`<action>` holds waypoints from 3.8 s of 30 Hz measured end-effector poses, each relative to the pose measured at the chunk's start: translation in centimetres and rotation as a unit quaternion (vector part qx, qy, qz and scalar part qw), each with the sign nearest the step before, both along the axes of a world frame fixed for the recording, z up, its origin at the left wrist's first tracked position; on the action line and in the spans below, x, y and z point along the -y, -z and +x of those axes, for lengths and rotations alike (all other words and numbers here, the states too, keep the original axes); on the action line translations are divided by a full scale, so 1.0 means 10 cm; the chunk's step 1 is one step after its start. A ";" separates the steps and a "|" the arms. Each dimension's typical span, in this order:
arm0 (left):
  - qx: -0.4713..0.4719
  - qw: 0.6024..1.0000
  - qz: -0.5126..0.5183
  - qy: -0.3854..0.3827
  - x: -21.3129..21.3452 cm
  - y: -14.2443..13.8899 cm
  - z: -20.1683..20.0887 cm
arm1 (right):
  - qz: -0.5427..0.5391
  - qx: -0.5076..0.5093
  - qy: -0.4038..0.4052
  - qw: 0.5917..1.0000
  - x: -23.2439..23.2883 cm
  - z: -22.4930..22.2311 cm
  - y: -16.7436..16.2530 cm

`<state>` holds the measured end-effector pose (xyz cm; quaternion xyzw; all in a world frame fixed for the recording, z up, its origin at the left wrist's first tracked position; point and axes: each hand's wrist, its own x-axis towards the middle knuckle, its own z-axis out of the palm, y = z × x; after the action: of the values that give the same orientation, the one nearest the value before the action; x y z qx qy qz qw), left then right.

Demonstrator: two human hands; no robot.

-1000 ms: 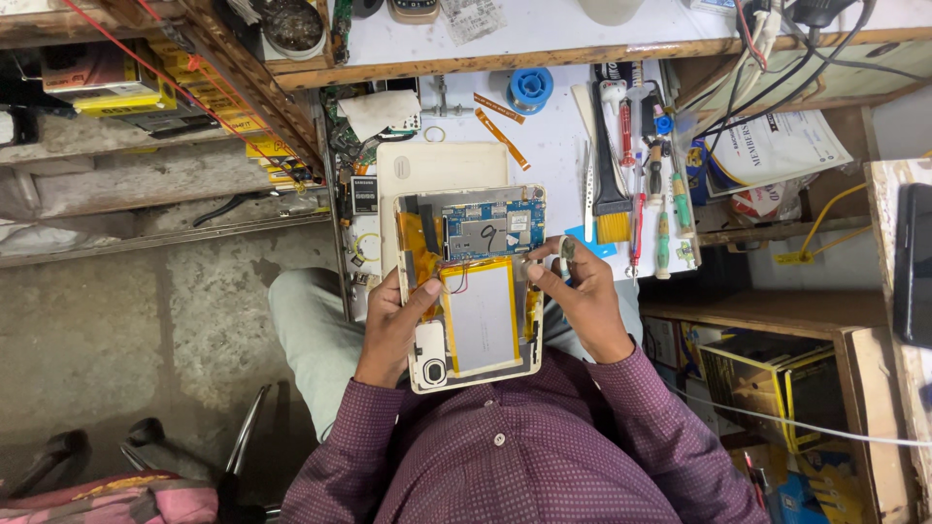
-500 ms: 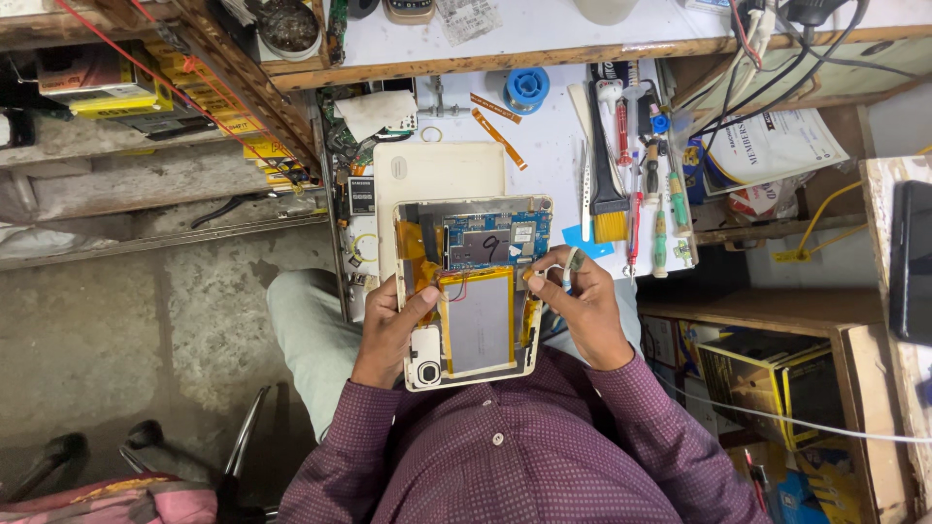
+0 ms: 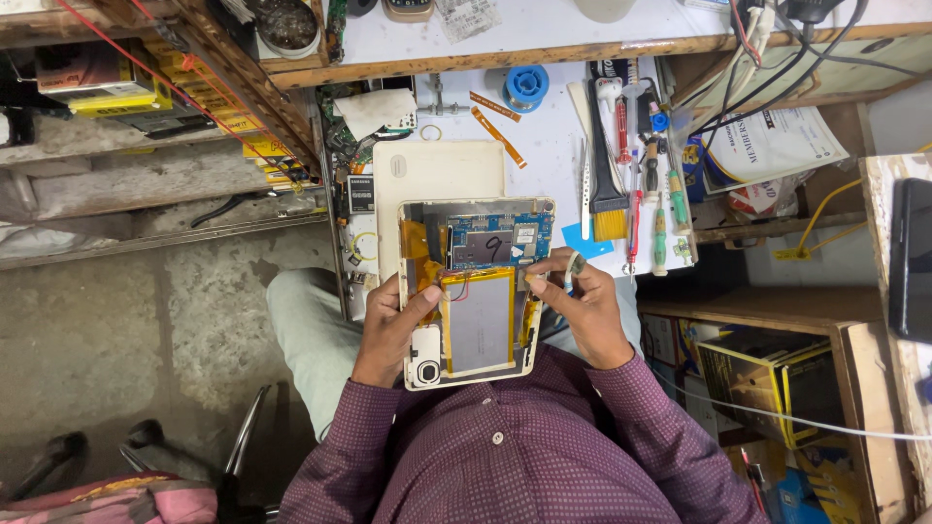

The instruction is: The person works on an opened tablet at a cluttered repair workbench, holding the device and manipulating its internal board and battery. They use a brush and a small tool on the board, reposition the tablet, and later pick up a soldering iron and a phone from the bench.

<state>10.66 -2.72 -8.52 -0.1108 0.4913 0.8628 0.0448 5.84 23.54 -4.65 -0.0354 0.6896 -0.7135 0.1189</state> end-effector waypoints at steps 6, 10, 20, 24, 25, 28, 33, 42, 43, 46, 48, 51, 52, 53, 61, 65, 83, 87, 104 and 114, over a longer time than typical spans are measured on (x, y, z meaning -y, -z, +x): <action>0.006 1.000 -0.016 0.009 0.01 -0.01 0.00 | -0.003 0.037 0.012 0.999 -0.04 0.01 0.04; 0.001 1.000 -0.023 0.003 0.00 -0.05 -0.01 | -0.024 0.014 0.004 1.000 -0.02 0.01 0.03; -0.024 0.994 -0.108 -0.007 -0.11 -0.19 0.10 | -0.036 -0.022 0.007 0.999 -0.03 0.04 0.00; -0.019 0.989 -0.148 -0.005 -0.14 -0.28 0.13 | -0.041 -0.024 0.025 0.999 -0.04 0.05 0.03; -0.022 0.987 -0.157 -0.006 -0.15 -0.30 0.15 | -0.049 -0.024 0.027 0.998 -0.05 0.05 0.04; -0.046 0.980 -0.192 -0.010 -0.19 -0.39 0.18 | -0.085 -0.021 0.028 0.996 -0.07 0.05 0.07; -0.069 0.973 -0.220 -0.014 -0.21 -0.52 0.22 | -0.104 -0.023 0.029 0.994 -0.10 0.06 0.12; -0.073 0.974 -0.214 -0.017 -0.23 -0.63 0.25 | -0.147 0.022 0.057 0.987 -0.08 0.08 0.13; -0.075 0.974 -0.212 -0.017 -0.24 -0.63 0.25 | -0.147 0.017 0.055 0.987 -0.08 0.08 0.13; -0.060 0.976 -0.209 -0.020 -0.25 -0.63 0.25 | -0.157 0.015 0.052 0.986 -0.08 0.08 0.13; -0.049 0.977 -0.207 -0.022 -0.26 -0.62 0.24 | -0.163 0.023 0.050 0.985 -0.08 0.07 0.13; -0.048 0.977 -0.208 -0.023 -0.28 -0.61 0.24 | -0.168 0.043 0.046 0.984 -0.09 0.06 0.13; -0.050 0.975 -0.213 -0.023 -0.28 -0.61 0.23 | -0.168 0.050 0.045 0.984 -0.09 0.05 0.13; -0.052 0.974 -0.218 -0.024 -0.29 -0.60 0.23 | -0.168 0.057 0.044 0.983 -0.09 0.05 0.13; -0.019 0.977 -0.212 -0.032 -0.32 -0.58 0.19 | -0.172 0.085 0.044 0.980 -0.08 0.04 0.14; -0.029 0.974 -0.222 -0.030 -0.31 -0.57 0.17 | -0.168 0.094 0.045 0.980 -0.07 0.03 0.13; -0.023 0.994 -0.099 -0.026 0.21 -0.41 -0.60 | 0.136 0.040 0.021 0.990 0.05 0.15 -0.17; -0.020 0.995 -0.095 -0.013 0.27 -0.28 -0.80 | 0.026 0.147 0.010 0.989 0.07 0.24 -0.09; -0.247 0.695 -0.674 -0.035 -0.23 -0.81 -0.81 | 0.015 0.114 0.000 0.993 0.12 0.23 0.07; -0.252 0.722 -0.641 0.062 -0.55 -0.61 -0.98 | 0.093 0.140 0.004 0.986 -0.18 0.19 -0.22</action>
<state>0.82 2.73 -2.39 0.1389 0.9260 0.3335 -0.1093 7.72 25.32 -2.42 0.0789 0.7300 -0.6444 0.2136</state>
